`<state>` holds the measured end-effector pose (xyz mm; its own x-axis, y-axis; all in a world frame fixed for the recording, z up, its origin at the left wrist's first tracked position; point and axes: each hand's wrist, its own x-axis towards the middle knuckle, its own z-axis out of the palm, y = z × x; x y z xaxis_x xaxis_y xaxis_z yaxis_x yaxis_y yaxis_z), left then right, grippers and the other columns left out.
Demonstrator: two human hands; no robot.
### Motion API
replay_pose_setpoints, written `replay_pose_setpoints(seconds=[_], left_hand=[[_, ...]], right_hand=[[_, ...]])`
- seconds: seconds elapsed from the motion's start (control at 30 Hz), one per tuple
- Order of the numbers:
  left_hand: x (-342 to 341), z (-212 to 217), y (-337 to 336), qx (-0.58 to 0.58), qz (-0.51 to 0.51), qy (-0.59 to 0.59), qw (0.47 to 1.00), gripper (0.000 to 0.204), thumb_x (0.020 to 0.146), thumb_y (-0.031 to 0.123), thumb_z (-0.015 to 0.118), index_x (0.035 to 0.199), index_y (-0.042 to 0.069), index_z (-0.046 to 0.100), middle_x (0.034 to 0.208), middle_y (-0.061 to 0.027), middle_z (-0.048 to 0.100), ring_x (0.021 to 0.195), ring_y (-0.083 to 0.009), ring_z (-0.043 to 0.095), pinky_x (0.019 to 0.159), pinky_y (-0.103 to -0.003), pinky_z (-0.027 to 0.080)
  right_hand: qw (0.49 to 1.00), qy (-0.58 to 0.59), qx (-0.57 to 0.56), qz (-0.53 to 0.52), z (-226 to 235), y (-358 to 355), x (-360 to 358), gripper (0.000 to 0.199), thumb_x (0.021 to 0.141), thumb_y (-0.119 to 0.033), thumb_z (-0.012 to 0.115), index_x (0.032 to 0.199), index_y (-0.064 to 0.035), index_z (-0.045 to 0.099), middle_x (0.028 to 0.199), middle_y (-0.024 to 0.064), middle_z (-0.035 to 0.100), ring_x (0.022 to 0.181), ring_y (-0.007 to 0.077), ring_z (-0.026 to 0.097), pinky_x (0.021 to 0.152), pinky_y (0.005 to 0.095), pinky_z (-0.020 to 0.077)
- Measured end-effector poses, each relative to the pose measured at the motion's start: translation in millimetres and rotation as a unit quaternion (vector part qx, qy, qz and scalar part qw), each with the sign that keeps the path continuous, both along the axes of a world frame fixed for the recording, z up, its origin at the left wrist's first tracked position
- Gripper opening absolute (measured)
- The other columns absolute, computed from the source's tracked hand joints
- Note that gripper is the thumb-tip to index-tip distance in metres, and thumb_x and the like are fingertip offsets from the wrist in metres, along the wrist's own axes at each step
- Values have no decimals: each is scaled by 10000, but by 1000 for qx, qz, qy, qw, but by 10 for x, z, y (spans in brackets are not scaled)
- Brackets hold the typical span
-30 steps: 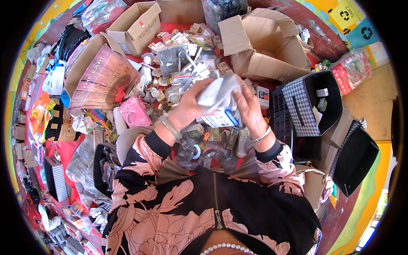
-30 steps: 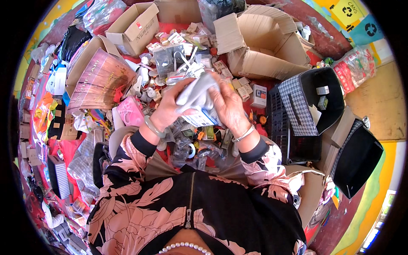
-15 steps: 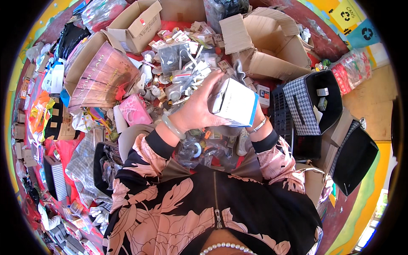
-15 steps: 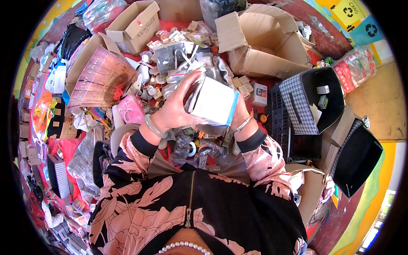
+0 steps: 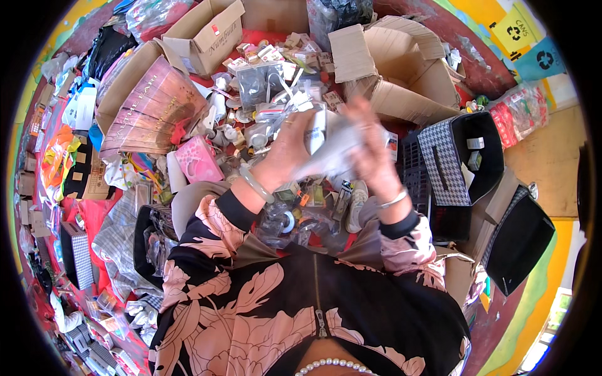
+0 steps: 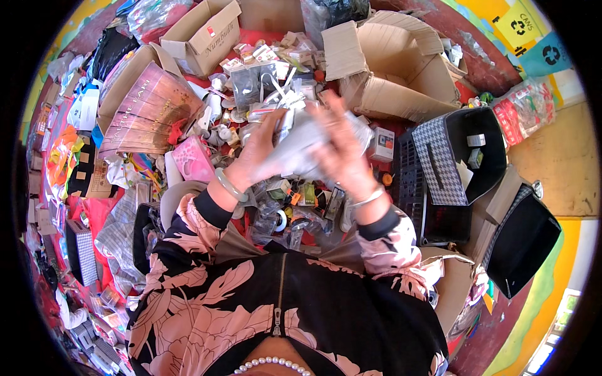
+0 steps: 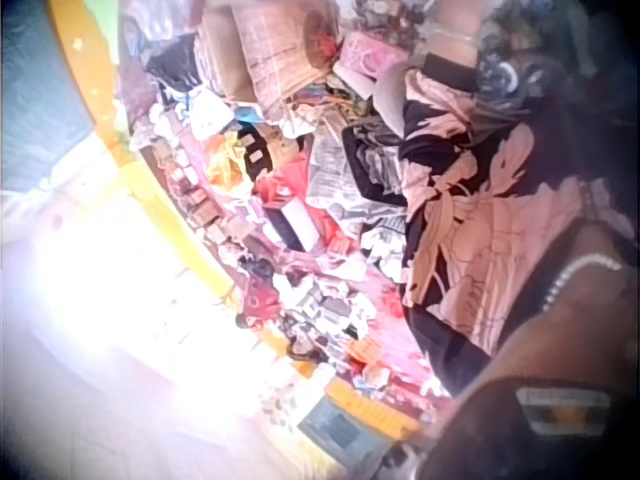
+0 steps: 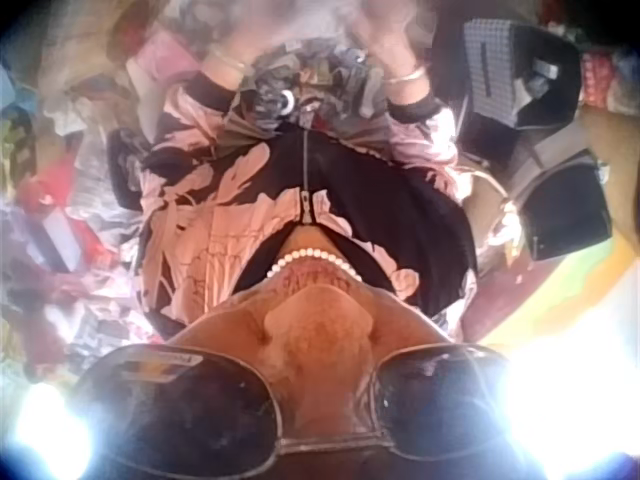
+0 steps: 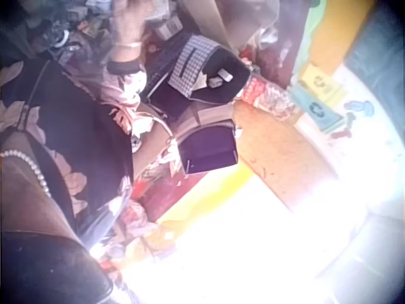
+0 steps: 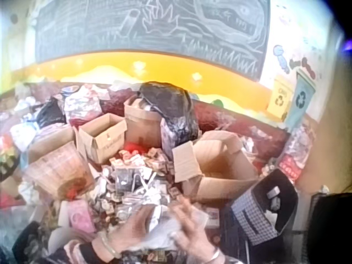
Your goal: The person sits on the floor and wipes various small items with a grey cloth. They handle a small white box, a black and red circular device, and a blue and white box, wiping each one before placing them down or back into boxes.
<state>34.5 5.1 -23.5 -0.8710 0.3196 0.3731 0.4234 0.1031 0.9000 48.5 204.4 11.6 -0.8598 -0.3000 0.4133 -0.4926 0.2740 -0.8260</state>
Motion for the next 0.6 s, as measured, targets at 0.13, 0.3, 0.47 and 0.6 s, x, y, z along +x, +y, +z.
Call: replay_pose_setpoints(seconds=[0.13,0.3,0.47,0.6], left_hand=[[44,-40,25,150,-62,-229,960,358,974,107,433,1317,18,387,1199,-56,505,1116,-158,506,986,-317,397],[125,-35,80,-39,-62,29,997,847,557,201,807,1291,25,423,1187,-190,495,1114,-362,469,992,-412,379],[233,45,150,-145,-5,97,985,906,523,209,833,1291,-8,404,1251,-217,442,1166,-383,443,1010,-421,372],[246,174,128,-153,-18,116,981,897,530,205,822,1287,-24,400,1230,-224,447,1143,-386,457,989,-425,390]], right_hand=[[986,5,152,-67,0,-289,120,489,888,-360,558,1331,-163,497,1403,218,383,1320,398,329,1075,476,280],[969,-162,46,-180,-5,-319,94,479,936,-408,459,1307,-107,504,1146,258,580,1109,397,538,933,421,416],[945,-184,45,-267,-330,-14,-253,468,965,-414,411,1067,-15,634,879,227,652,859,369,628,774,393,459],[882,-380,-149,-234,-436,187,-466,415,953,-330,488,922,54,644,776,155,669,727,192,643,646,302,492]])
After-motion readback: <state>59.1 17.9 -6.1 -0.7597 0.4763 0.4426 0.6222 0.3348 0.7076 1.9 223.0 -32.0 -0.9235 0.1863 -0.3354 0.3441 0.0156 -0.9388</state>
